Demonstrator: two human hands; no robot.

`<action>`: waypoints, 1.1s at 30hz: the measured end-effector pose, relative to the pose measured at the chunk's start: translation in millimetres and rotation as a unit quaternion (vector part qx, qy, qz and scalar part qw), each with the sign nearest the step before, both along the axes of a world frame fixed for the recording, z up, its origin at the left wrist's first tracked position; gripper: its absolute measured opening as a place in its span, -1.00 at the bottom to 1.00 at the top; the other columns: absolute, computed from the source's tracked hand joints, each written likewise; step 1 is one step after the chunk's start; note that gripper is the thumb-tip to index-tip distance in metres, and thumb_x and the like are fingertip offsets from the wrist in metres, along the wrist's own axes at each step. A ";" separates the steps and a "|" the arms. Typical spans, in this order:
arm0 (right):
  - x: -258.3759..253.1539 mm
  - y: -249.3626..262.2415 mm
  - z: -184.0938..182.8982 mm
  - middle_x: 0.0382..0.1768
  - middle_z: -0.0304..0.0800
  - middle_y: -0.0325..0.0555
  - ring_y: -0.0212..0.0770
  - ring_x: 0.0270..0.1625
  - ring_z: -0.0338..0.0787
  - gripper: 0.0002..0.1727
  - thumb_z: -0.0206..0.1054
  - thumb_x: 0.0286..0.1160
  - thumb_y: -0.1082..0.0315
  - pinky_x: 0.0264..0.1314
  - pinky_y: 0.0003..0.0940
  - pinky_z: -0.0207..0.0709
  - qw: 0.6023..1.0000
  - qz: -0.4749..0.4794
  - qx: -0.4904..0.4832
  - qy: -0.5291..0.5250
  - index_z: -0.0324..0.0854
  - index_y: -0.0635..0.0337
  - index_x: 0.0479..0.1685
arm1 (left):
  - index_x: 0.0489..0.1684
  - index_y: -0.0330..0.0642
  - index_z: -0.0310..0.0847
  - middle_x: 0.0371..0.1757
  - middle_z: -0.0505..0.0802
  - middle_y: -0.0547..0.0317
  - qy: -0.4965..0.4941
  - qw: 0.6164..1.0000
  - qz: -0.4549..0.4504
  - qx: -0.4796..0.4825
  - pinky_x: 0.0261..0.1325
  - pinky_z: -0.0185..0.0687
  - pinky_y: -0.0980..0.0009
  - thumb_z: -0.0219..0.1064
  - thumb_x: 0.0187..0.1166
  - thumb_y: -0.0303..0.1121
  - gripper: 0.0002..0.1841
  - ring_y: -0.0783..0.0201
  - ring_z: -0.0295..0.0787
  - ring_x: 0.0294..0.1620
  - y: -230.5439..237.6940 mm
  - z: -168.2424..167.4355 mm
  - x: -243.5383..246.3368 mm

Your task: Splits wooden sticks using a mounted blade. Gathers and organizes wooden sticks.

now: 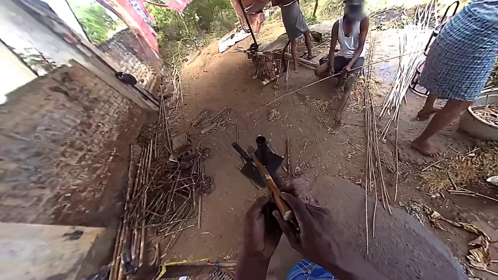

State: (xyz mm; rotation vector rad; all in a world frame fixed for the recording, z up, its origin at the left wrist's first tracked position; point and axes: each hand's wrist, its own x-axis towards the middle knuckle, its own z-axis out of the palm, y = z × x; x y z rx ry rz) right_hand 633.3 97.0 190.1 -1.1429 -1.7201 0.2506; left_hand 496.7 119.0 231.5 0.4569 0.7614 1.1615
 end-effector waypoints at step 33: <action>-29.8 4.5 -89.1 -0.55 0.74 -0.25 -0.30 -0.57 0.75 -0.59 0.14 0.72 0.12 -0.50 -0.28 0.75 0.883 0.272 -0.365 0.112 0.60 0.32 0.15 | 0.68 -0.29 0.31 0.43 0.69 -0.14 0.441 0.872 -0.126 0.173 0.28 0.74 0.15 0.54 0.53 -0.17 -0.24 0.11 0.78 0.23 -94.4 -160.3 -65.7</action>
